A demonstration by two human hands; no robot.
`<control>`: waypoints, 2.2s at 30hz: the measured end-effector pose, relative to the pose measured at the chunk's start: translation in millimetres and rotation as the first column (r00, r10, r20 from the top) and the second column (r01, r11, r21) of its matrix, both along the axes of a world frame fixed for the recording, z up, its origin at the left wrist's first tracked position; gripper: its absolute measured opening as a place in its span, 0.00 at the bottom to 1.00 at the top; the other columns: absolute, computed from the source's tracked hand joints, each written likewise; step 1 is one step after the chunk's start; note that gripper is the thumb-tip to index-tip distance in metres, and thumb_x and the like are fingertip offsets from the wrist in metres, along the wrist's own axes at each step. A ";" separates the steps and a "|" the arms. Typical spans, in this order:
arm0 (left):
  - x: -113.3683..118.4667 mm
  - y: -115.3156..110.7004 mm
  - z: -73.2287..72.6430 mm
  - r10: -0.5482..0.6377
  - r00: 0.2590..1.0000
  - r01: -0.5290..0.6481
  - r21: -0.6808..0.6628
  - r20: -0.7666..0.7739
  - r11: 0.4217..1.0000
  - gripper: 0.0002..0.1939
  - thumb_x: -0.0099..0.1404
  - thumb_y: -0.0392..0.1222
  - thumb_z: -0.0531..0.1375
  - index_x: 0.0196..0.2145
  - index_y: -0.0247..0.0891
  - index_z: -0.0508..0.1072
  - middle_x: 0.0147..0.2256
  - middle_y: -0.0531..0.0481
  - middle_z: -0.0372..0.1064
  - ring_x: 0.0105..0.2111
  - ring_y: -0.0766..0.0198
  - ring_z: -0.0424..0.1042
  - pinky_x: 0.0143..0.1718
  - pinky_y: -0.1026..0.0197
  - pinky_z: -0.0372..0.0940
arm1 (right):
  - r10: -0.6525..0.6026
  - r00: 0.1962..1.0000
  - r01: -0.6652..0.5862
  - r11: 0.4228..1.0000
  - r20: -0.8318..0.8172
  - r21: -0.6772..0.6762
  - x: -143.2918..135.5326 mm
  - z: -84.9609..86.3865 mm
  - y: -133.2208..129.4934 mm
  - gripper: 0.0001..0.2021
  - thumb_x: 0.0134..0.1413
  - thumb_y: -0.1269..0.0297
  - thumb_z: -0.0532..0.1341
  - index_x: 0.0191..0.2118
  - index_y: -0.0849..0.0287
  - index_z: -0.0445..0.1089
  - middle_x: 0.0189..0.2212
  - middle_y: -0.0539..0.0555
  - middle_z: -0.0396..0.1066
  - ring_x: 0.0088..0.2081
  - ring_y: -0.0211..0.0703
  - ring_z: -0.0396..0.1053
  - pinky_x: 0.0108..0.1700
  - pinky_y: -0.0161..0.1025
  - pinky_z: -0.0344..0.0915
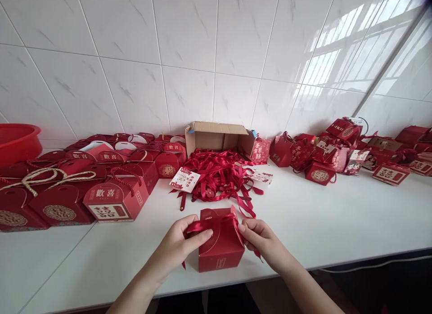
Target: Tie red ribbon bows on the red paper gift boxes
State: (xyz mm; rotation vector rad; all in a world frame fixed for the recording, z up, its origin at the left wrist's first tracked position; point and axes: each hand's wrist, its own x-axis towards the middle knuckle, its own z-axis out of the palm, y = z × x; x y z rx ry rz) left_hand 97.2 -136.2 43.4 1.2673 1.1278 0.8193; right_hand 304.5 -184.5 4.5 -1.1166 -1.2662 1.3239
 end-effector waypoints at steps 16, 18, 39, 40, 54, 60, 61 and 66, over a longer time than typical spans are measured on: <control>-42.8 17.7 -37.0 0.007 0.999 -0.005 0.045 -0.039 0.999 0.22 0.55 0.58 0.62 0.20 0.37 0.61 0.20 0.58 0.54 0.18 0.72 0.49 0.19 0.67 0.47 | -0.122 0.961 0.131 0.991 0.248 -0.018 52.2 -18.1 -19.3 0.26 0.54 0.42 0.57 0.19 0.57 0.51 0.19 0.45 0.44 0.23 0.33 0.40 0.25 0.37 0.40; -43.5 17.2 -40.5 0.016 0.994 -0.006 0.094 -0.111 0.996 0.22 0.56 0.59 0.60 0.20 0.38 0.62 0.20 0.57 0.55 0.19 0.70 0.52 0.19 0.67 0.50 | -0.120 0.950 0.127 0.992 0.290 -0.006 52.4 -16.2 -19.3 0.26 0.55 0.43 0.56 0.20 0.57 0.51 0.19 0.44 0.45 0.22 0.33 0.42 0.25 0.36 0.42; 16.3 3.6 -29.9 -0.019 0.982 0.110 0.490 -0.187 0.865 0.19 0.62 0.42 0.56 0.51 0.47 0.59 0.56 0.45 0.57 0.56 0.53 0.61 0.54 0.50 0.59 | -0.171 0.750 -0.225 0.843 0.639 0.489 -2.2 30.4 4.4 0.25 0.55 0.57 0.62 0.57 0.56 0.62 0.55 0.61 0.65 0.56 0.51 0.63 0.56 0.47 0.63; 15.2 4.1 -30.9 -0.007 0.981 0.103 0.489 -0.193 0.866 0.20 0.61 0.43 0.57 0.51 0.47 0.59 0.56 0.45 0.58 0.55 0.53 0.62 0.53 0.50 0.60 | -0.168 0.761 -0.202 0.856 0.627 0.475 -1.1 27.7 2.8 0.24 0.56 0.56 0.61 0.58 0.55 0.62 0.57 0.61 0.62 0.58 0.52 0.60 0.58 0.48 0.61; 4.3 8.1 -27.0 -0.163 0.957 0.203 0.150 -0.241 0.968 0.23 0.58 0.62 0.57 0.26 0.41 0.53 0.24 0.58 0.53 0.24 0.66 0.59 0.26 0.64 0.55 | -0.059 0.962 0.075 0.996 0.266 -0.048 22.7 3.7 -6.2 0.22 0.55 0.45 0.58 0.24 0.61 0.63 0.20 0.48 0.61 0.22 0.31 0.50 0.25 0.34 0.46; -5.3 18.0 -26.1 -0.228 0.957 0.269 0.253 -0.180 0.929 0.23 0.63 0.58 0.53 0.21 0.39 0.52 0.22 0.58 0.46 0.23 0.68 0.48 0.26 0.64 0.49 | -0.092 0.974 0.098 0.995 0.206 -0.023 29.7 -0.4 -6.6 0.21 0.54 0.47 0.60 0.23 0.60 0.62 0.19 0.46 0.57 0.24 0.32 0.50 0.27 0.35 0.46; -6.5 19.3 -24.8 -0.212 0.959 0.258 0.274 -0.187 0.927 0.23 0.63 0.57 0.54 0.20 0.39 0.52 0.22 0.57 0.46 0.24 0.67 0.49 0.27 0.64 0.49 | -0.095 0.972 0.101 0.995 0.214 -0.020 30.6 -0.1 -7.0 0.21 0.54 0.48 0.61 0.23 0.60 0.61 0.19 0.46 0.57 0.24 0.33 0.51 0.27 0.35 0.46; -9.6 18.4 -19.4 -0.167 0.966 0.223 0.308 -0.199 0.925 0.22 0.62 0.57 0.55 0.20 0.39 0.55 0.23 0.56 0.49 0.26 0.66 0.52 0.29 0.64 0.52 | -0.114 0.965 0.127 0.991 0.238 -0.038 34.1 2.2 -7.2 0.22 0.52 0.47 0.62 0.21 0.61 0.61 0.18 0.45 0.56 0.22 0.32 0.49 0.26 0.34 0.44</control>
